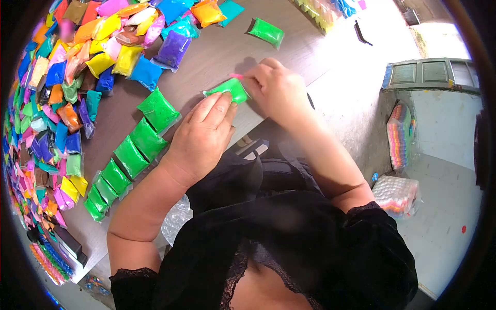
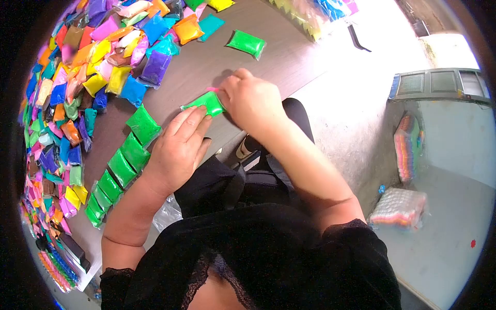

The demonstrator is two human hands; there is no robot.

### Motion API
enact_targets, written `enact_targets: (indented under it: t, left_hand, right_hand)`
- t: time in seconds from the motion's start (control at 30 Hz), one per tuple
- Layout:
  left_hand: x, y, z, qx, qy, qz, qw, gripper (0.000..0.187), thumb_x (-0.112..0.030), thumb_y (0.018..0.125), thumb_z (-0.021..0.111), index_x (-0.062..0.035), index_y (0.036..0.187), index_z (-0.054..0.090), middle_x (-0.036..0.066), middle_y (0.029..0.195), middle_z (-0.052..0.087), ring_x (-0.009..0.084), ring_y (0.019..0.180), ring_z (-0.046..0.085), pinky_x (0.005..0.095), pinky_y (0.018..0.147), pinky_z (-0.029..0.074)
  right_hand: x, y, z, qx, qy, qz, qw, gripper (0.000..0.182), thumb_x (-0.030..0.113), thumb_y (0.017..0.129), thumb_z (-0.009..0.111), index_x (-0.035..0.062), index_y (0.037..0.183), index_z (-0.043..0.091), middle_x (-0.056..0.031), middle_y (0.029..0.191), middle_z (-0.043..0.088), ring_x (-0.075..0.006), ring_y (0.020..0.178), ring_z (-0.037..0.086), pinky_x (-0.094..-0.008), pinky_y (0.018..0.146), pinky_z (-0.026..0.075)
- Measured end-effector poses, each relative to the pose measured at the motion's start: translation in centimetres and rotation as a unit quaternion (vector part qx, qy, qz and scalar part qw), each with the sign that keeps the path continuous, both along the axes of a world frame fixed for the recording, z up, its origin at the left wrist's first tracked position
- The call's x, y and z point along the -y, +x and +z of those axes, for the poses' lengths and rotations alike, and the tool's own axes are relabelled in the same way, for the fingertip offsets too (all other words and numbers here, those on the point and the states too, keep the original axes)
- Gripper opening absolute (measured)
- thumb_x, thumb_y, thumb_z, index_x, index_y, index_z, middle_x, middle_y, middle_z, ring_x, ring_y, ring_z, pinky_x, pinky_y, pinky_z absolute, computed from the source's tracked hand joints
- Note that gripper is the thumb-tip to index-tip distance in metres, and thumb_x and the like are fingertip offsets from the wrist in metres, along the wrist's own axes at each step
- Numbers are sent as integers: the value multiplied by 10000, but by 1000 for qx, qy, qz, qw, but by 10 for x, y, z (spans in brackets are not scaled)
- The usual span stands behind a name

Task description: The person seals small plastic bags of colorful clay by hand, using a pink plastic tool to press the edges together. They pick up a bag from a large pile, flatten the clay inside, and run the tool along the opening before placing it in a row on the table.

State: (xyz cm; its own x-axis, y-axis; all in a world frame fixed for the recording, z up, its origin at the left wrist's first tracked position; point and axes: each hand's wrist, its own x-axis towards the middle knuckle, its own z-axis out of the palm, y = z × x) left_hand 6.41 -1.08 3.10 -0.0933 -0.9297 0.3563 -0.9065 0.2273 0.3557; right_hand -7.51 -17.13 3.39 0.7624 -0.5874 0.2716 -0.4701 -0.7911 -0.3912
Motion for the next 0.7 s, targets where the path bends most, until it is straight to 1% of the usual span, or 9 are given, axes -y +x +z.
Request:
enact_targets:
  t: [0.1, 0.2, 0.3, 0.37, 0.43, 0.5, 0.57, 0.63, 0.7]
  left_hand:
    - [1, 1, 1, 6, -7, 0, 1000, 451, -104, 786, 741, 37, 1202, 642, 149, 1301, 579, 300, 1247, 520, 398, 1029, 467]
    - [-1, -1, 1, 10, -1, 2, 1000, 449, -105, 790, 738, 38, 1204, 641, 151, 1304, 577, 302, 1248, 520, 399, 1029, 466]
    - [-1, 1, 2, 13, -1, -1, 1000, 444, -107, 793, 737, 39, 1202, 641, 152, 1309, 576, 304, 1249, 519, 399, 1029, 465]
    - [-1, 1, 1, 8, -1, -4, 1000, 443, -107, 794, 736, 40, 1200, 641, 152, 1311, 575, 305, 1249, 518, 399, 1027, 466]
    - [-1, 0, 0, 14, -4, -2, 1000, 438, -112, 796, 732, 40, 1197, 642, 150, 1314, 574, 305, 1252, 516, 398, 1024, 466]
    - [-2, -1, 1, 19, 0, 2, 1000, 434, -113, 799, 728, 39, 1197, 643, 149, 1311, 574, 305, 1251, 516, 397, 1024, 467]
    - [-1, -1, 2, 28, -1, 4, 1000, 430, -114, 802, 724, 37, 1196, 644, 149, 1308, 574, 306, 1251, 515, 396, 1023, 467]
    - [-1, 0, 0, 25, -10, -3, 1000, 426, -115, 807, 719, 37, 1197, 644, 151, 1298, 574, 304, 1250, 515, 394, 1031, 463]
    - [-1, -1, 1, 35, -12, -2, 999, 428, -118, 806, 720, 38, 1197, 643, 152, 1294, 575, 302, 1250, 514, 391, 1036, 460]
  right_hand:
    - [4, -2, 5, 3, -11, -18, 1000, 128, 218, 869, 666, 100, 826, 686, -97, 855, 642, -331, 710, 668, -436, 630, 558]
    - [-7, -2, 10, 30, 18, 32, 999, 148, 233, 878, 650, 100, 841, 704, -103, 876, 651, -327, 719, 671, -431, 641, 561]
    - [1, 2, 3, 5, -3, 23, 1000, 160, 241, 883, 641, 101, 845, 708, -107, 871, 656, -327, 729, 674, -434, 658, 561]
    - [12, 1, 2, -17, 4, -23, 1000, 146, 237, 880, 645, 105, 846, 699, -106, 847, 653, -329, 750, 675, -440, 671, 557]
    - [11, 1, 8, 4, 21, -25, 999, 141, 240, 878, 644, 113, 847, 697, -98, 854, 658, -328, 773, 676, -439, 680, 558]
    - [0, -1, 14, 12, 49, 57, 997, 143, 240, 873, 645, 114, 835, 700, -92, 873, 661, -328, 778, 676, -438, 682, 558]
    - [-4, 0, 7, 26, 75, 32, 996, 152, 245, 877, 642, 113, 828, 699, -97, 866, 657, -328, 767, 672, -442, 685, 555]
    - [5, 4, 2, -33, 28, -39, 998, 147, 247, 877, 652, 109, 839, 687, -107, 838, 646, -334, 767, 666, -446, 686, 550]
    - [6, 1, 6, -5, 30, -30, 999, 145, 246, 876, 654, 109, 844, 688, -111, 834, 643, -336, 771, 666, -448, 687, 549]
